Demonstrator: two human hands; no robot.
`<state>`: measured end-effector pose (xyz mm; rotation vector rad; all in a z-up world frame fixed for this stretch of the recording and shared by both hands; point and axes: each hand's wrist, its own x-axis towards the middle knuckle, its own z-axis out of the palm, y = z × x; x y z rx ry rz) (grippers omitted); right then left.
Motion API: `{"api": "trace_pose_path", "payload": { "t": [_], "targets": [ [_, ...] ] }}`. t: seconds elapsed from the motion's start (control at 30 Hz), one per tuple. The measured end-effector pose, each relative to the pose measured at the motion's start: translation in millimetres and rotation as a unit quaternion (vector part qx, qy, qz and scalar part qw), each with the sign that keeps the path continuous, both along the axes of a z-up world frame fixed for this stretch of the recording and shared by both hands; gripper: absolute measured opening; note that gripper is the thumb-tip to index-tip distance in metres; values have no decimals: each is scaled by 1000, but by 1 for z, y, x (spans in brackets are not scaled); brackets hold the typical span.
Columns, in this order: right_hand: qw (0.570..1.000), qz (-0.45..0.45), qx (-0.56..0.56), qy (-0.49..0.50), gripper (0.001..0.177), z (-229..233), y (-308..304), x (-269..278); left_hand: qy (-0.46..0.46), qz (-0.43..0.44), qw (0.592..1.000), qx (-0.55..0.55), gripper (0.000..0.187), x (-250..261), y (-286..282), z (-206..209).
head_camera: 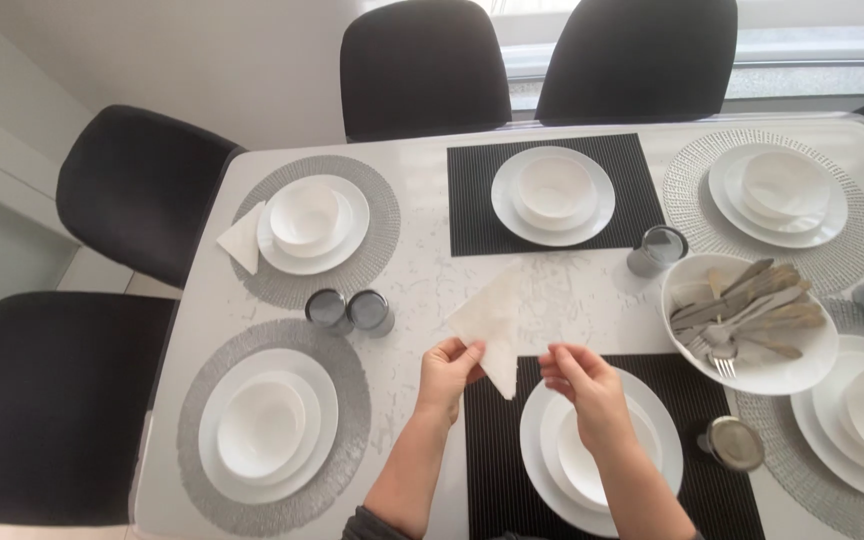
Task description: The person folds white paper napkins into triangular shapes and places them on plates at a dining table. The person handles multiple napkins one at a time, folding each and setting it down before picking up the next.
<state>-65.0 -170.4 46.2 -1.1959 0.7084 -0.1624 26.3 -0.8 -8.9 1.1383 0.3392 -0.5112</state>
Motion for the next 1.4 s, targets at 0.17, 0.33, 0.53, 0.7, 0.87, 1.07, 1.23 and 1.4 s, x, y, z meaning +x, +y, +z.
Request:
{"api": "trace_pose_path", "payload": {
  "t": [0.17,0.33,0.53,0.7,0.87,1.07,1.23,1.4],
  "targets": [
    [998,-34,18,48,23,-31,-15,-9,14,64,997,33,10,111,-27,-71],
    [994,-66,38,74,22,-63,-35,-21,14,99,993,57,13,229,-60,-151],
    [990,-93,55,92,22,-132,-67,-46,41,103,987,117,19,296,-85,-158],
    [978,-123,63,158,21,-153,-85,-62,44,109,978,175,16,324,-102,-190],
    [977,-140,70,145,22,-167,-92,-74,63,98,967,226,11,322,-110,-170],
    [973,-156,69,156,21,-161,-91,-76,52,75,946,310,7,319,-114,-159],
    [975,-146,74,150,23,-169,-94,-79,19,24,912,410,10,317,-113,-163],
    [970,-159,61,176,22,-129,-83,-63,3,40,884,466,25,320,-111,-174]
  ]
}}
